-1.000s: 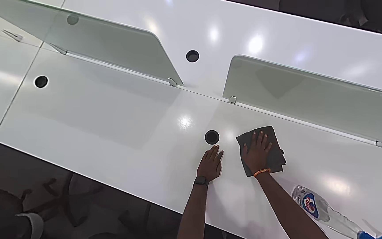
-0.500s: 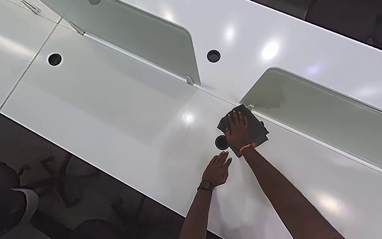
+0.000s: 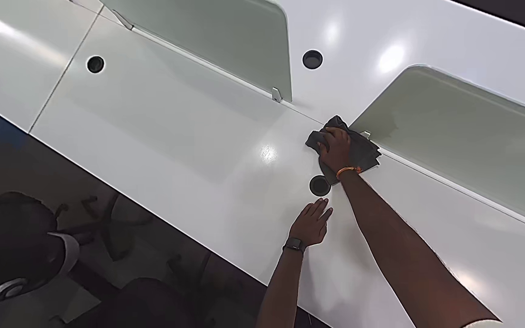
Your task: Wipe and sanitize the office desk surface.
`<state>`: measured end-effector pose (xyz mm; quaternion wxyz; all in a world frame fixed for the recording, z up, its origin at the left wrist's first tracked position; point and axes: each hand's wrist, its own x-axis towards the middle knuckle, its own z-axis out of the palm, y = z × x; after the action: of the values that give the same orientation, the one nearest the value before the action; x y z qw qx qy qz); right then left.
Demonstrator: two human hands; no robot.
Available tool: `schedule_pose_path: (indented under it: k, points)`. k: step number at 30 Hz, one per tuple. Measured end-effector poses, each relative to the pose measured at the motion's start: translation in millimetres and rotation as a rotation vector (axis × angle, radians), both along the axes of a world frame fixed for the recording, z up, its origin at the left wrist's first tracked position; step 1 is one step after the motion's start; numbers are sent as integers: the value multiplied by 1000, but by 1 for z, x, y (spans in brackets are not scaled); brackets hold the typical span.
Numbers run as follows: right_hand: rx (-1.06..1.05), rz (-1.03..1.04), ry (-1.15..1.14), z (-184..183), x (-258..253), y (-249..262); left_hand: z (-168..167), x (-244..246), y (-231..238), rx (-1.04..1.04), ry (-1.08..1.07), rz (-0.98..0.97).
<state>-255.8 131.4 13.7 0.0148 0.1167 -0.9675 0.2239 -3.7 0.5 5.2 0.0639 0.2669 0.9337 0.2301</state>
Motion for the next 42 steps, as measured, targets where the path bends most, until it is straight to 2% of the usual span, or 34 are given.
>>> schedule_pose_path:
  k: [8,13,21,25,27,31,34,37,39,42]
  points:
    - [-55,-71,36,5,-5,-9,1,-1,0,22,-81,-11]
    - [15,-61,17,6,1,-17,1,-1,0,51,-85,7]
    - [8,298,-181,26,56,-30,-4,0,2,46,-35,0]
    - [60,394,-279,35,96,-41,0,8,0,63,41,-34]
    - [107,419,-309,39,116,-44,0,21,-2,151,40,-1]
    - [88,405,-341,41,163,-54,5,107,-23,361,41,284]
    - [47,447,-351,38,201,-73,1,189,-46,365,103,607]
    - [8,544,-393,39,265,-115,7,257,-75,322,29,937]
    - [1,643,-488,46,314,-145,10,285,-97,307,-47,1112]
    - [-44,815,-517,42,383,-177,12,303,-130,251,-34,1239]
